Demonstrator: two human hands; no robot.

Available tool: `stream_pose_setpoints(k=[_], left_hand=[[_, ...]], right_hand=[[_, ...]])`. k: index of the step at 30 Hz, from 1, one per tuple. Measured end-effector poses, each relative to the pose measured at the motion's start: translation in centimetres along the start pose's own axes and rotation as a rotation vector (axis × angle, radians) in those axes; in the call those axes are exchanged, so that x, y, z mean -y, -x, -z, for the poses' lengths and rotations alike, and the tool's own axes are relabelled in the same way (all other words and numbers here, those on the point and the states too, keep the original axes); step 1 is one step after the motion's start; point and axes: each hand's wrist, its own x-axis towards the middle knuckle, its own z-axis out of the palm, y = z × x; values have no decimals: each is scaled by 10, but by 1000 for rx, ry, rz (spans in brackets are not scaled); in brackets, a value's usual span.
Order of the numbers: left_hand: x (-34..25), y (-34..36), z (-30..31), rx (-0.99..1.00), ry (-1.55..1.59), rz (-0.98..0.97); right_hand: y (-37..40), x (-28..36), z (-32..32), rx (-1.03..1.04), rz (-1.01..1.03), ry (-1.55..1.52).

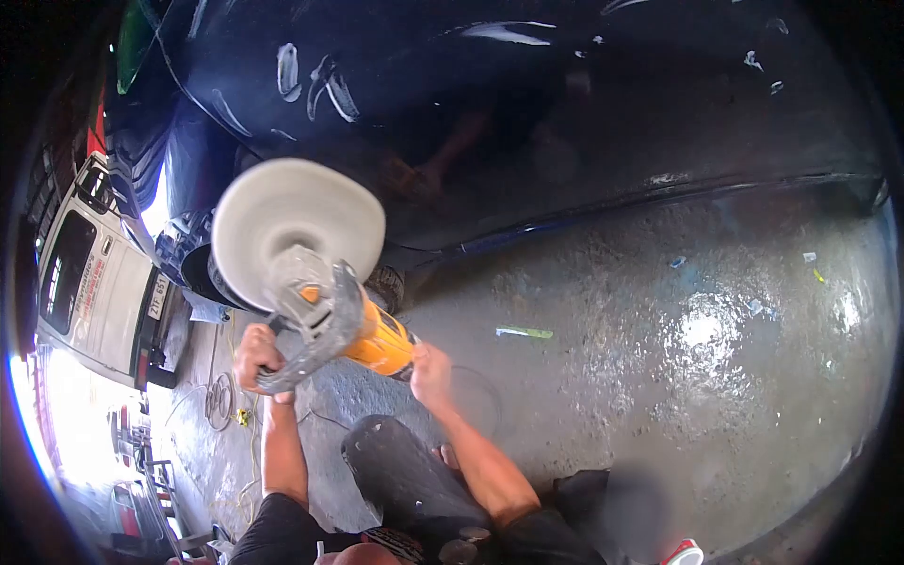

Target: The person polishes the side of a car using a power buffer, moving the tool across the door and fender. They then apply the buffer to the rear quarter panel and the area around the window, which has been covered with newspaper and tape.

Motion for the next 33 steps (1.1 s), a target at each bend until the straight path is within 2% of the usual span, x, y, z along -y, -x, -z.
stream_pose_setpoints(k=[3,6,8,10,14,18,21,23,25,27,31,33], left_hand=[[-8,-18,-7,-4,-38,-32],[-14,-15,-27,76,-49,-45],[-17,-2,-39,200,-35,-58],[-36,-4,-68,302,-33,-47],[-67,-42,-129,384,20,-156],[-80,-94,-208,401,113,-310],[-119,-150,-279,429,190,-363],[-144,-175,-324,417,187,-395],[-168,-190,-368,410,198,-410],[-188,-196,-405,439,211,-425],[-214,-191,-447,530,194,-460],[-215,-177,-450,555,206,-445]], right_hand=[[-9,12,-6,5,22,-56],[-4,-31,-2,-60,9,-83],[12,-62,-1,-120,-85,-247],[10,-69,11,-187,-115,-359],[3,-64,43,-288,-133,-554],[-49,-25,103,-405,-79,-784],[-76,28,172,-503,-10,-827],[-70,85,225,-414,-92,-854],[-73,106,257,-387,-174,-878],[-82,109,276,-425,-250,-906],[-84,107,285,-362,-157,-1032],[-78,101,273,-338,-119,-1049]])
